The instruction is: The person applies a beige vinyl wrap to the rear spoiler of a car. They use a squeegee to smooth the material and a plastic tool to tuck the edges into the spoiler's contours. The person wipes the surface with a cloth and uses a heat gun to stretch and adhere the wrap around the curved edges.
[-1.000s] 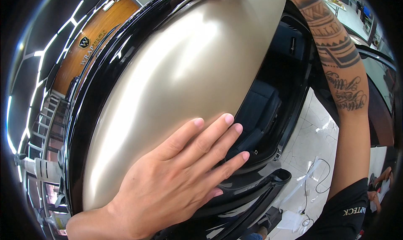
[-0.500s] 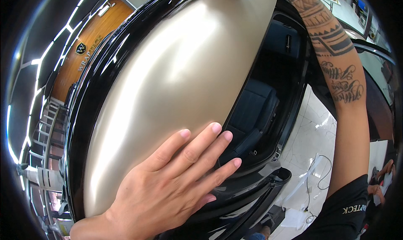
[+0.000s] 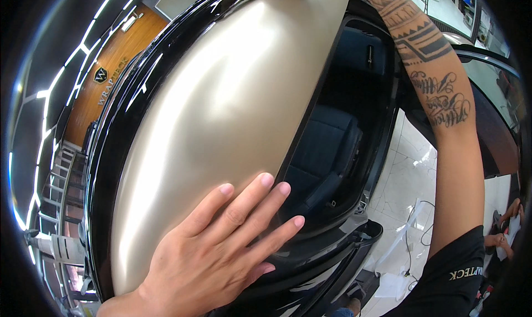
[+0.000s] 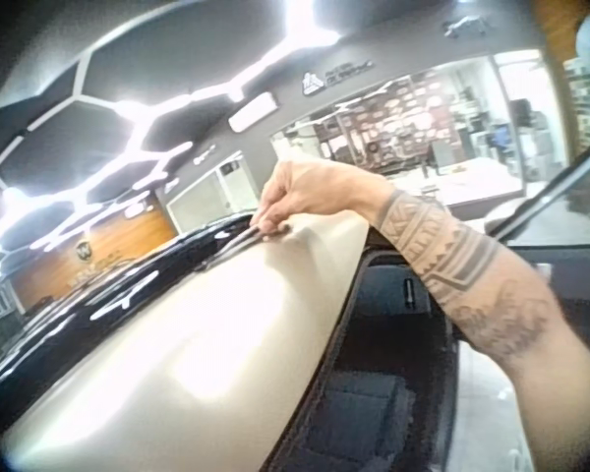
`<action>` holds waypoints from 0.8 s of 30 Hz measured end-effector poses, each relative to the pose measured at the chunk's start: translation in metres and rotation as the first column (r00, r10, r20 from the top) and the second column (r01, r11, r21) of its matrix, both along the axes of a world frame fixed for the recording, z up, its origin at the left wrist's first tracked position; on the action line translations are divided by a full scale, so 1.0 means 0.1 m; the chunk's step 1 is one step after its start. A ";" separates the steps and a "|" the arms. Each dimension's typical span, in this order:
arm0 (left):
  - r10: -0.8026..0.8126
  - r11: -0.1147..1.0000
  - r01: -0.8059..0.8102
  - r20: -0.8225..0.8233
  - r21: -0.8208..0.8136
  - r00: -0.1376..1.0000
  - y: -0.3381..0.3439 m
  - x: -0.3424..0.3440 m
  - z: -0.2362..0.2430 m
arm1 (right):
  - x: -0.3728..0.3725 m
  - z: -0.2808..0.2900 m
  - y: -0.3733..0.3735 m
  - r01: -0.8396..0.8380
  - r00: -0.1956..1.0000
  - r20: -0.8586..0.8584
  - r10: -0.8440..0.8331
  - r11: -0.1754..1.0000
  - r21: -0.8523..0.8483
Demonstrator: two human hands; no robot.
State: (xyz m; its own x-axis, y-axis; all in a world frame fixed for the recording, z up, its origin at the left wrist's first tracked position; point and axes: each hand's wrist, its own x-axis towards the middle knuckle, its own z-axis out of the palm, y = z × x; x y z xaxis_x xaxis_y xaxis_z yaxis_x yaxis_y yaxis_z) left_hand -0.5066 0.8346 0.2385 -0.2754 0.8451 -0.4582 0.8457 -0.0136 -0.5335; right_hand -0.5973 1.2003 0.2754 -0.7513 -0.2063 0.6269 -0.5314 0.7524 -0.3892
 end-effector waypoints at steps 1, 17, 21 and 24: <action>0.000 1.000 0.000 0.000 0.002 1.000 0.00 0.00 0.00 | 0.01 0.00 0.02 0.009 1.000 -0.012 -0.009 1.000 0.022; -0.060 0.997 0.053 -0.113 -0.064 0.992 0.00 0.18 -0.09 | 0.25 -0.08 0.18 0.088 0.990 -0.114 -0.082 0.995 0.051; -0.065 0.996 0.057 -0.110 -0.074 0.992 -0.16 0.20 -0.14 | 0.28 -0.14 0.06 0.129 0.990 -0.074 -0.123 0.989 0.069; -0.071 0.995 0.063 -0.114 -0.076 0.991 -0.29 0.21 -0.18 | 0.16 -0.20 0.02 0.064 0.996 -0.067 -0.061 0.997 0.037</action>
